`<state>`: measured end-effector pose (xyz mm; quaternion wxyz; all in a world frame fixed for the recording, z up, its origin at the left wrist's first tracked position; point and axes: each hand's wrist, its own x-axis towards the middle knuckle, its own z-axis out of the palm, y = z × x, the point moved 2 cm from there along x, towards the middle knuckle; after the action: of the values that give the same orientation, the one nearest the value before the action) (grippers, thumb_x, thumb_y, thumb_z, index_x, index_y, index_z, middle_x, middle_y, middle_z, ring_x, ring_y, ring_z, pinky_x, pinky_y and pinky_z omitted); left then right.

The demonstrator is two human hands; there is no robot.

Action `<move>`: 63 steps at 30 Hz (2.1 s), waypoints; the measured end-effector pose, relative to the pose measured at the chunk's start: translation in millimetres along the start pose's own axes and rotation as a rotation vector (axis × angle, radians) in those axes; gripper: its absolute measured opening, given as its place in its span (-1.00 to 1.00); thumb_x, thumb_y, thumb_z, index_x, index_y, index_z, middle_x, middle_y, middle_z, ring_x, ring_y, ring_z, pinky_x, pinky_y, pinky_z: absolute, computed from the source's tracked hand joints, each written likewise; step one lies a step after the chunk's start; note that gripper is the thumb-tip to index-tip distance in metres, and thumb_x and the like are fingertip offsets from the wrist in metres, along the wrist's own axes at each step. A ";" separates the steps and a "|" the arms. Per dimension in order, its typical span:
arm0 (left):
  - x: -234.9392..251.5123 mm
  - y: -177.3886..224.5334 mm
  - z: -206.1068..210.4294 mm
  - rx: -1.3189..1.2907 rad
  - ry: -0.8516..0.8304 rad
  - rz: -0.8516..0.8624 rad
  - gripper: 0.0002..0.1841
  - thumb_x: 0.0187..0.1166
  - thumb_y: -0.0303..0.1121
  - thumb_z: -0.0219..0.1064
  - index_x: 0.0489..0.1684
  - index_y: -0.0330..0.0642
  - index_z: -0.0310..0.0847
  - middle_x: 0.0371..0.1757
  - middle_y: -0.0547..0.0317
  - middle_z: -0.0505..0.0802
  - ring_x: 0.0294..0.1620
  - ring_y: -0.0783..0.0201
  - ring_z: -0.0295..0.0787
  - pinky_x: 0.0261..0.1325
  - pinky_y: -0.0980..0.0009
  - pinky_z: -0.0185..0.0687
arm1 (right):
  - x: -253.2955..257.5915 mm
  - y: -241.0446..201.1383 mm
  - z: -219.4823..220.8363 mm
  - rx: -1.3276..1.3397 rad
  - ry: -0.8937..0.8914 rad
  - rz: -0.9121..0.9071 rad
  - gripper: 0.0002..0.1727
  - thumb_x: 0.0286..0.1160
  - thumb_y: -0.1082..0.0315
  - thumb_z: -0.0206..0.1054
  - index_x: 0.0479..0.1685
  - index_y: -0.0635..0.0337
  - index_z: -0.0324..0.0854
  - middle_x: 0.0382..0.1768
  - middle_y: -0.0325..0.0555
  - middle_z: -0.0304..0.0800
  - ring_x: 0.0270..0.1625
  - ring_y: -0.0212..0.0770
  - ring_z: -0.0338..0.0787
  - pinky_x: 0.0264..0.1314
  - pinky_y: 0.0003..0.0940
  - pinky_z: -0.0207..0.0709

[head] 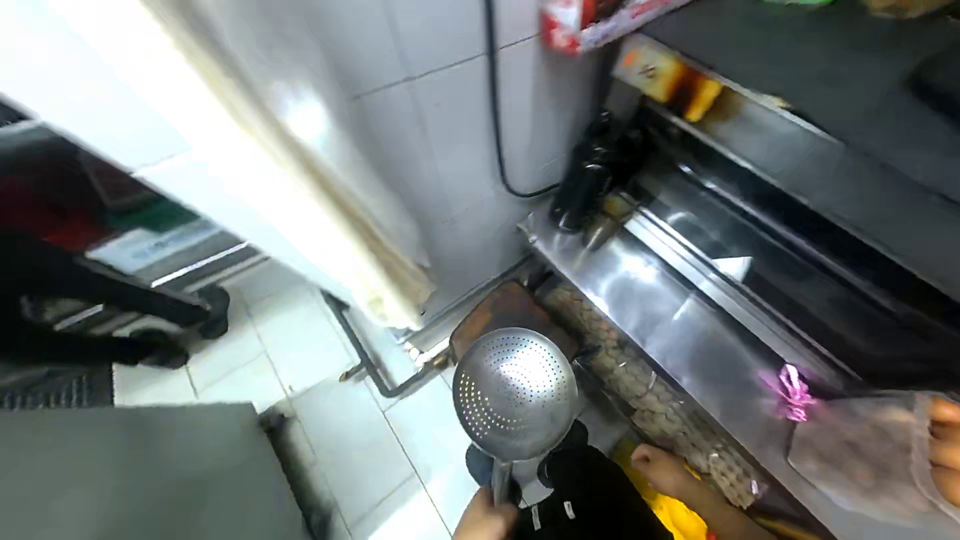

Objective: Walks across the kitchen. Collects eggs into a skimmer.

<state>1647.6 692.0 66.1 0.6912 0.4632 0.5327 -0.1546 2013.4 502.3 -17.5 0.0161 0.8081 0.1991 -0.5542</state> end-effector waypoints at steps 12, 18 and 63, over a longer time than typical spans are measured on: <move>127.8 -18.6 10.2 -0.088 -0.074 -0.218 -0.47 0.42 -0.19 0.41 0.33 -0.23 0.45 -0.27 0.00 0.84 -0.41 0.14 0.84 -0.23 0.11 0.83 | 164.9 -82.9 -76.6 0.203 0.419 0.092 -0.45 0.77 0.02 0.21 0.56 0.20 0.51 0.25 0.26 0.75 0.16 0.15 0.81 0.24 0.17 0.67; 213.9 -4.1 11.9 -0.005 -0.119 -0.205 -0.49 0.44 -0.15 0.38 0.33 -0.12 0.41 -0.28 0.06 0.81 -0.48 0.17 0.82 -0.33 0.14 0.83 | 268.0 -114.0 -108.5 0.794 0.681 0.037 -0.23 0.57 -0.32 0.29 0.64 -0.04 0.42 0.35 0.18 0.66 0.17 0.14 0.74 0.14 0.25 0.64; 304.9 21.0 43.9 -0.035 -0.105 -0.222 -0.47 0.45 -0.18 0.39 0.41 -0.06 0.39 -0.21 0.07 0.81 -0.49 0.20 0.80 -0.34 0.17 0.83 | 244.2 -173.2 -31.3 0.811 0.743 -0.422 -0.47 0.48 0.29 0.47 0.44 0.22 0.52 0.03 -0.01 0.79 -0.09 -0.14 0.85 -0.04 -0.11 0.82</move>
<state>1805.8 753.0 -192.0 0.7047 0.3805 0.5466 -0.2448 2057.2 743.7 -192.1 -0.4755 0.8327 0.1201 -0.2572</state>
